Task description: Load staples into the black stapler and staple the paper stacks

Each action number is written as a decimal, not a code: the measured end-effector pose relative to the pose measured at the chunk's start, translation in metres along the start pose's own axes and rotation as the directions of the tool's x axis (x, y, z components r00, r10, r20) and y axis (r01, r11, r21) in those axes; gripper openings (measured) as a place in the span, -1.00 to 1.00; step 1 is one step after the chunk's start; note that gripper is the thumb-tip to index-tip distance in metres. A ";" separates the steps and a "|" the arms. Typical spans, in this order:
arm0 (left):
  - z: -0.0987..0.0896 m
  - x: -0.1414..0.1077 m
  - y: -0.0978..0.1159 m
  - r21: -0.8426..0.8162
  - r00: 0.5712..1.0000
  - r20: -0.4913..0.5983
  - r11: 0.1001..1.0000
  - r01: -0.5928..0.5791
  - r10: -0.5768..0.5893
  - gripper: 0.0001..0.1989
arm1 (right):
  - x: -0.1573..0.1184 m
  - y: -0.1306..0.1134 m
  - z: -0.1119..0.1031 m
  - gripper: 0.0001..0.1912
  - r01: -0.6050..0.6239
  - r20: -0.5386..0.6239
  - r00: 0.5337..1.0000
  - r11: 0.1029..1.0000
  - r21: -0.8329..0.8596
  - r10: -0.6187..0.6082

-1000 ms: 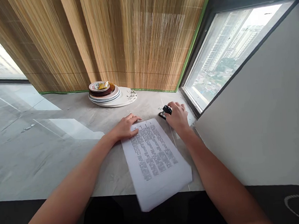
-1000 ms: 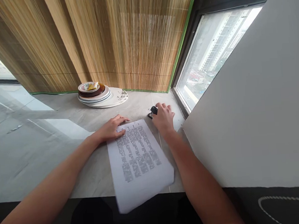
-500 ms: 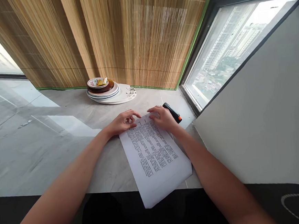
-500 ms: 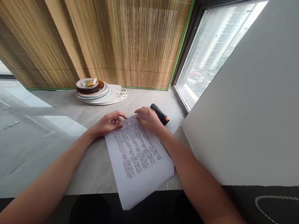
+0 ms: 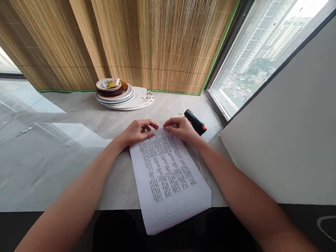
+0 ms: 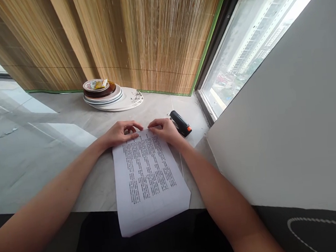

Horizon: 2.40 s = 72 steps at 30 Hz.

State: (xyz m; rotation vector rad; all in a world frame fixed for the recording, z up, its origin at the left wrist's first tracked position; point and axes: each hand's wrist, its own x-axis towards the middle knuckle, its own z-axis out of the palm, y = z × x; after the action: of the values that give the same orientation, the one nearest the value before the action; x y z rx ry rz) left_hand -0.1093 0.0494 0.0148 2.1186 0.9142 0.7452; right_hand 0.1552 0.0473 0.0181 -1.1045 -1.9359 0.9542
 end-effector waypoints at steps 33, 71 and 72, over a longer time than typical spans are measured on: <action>-0.001 -0.002 0.000 0.031 1.000 -0.013 0.999 -0.017 0.017 -0.70 | 0.000 0.005 -0.001 -0.86 -0.059 0.022 0.998 0.996 0.071 0.057; 0.003 -0.001 -0.002 0.073 0.985 0.115 0.987 -0.140 0.131 -0.52 | -0.008 0.003 -0.029 -0.63 0.063 -0.096 0.986 0.848 -0.527 -0.133; 0.003 -0.001 -0.002 0.079 0.984 0.115 0.987 -0.143 0.133 -0.52 | -0.008 0.003 -0.030 -0.63 0.080 -0.079 0.987 0.846 -0.526 -0.142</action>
State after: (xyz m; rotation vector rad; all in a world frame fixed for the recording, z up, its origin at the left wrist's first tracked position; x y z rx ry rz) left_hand -0.1087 0.0490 0.0111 2.2938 0.7593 0.6611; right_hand 0.1843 0.0491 0.0281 -1.2898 -2.1968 0.2838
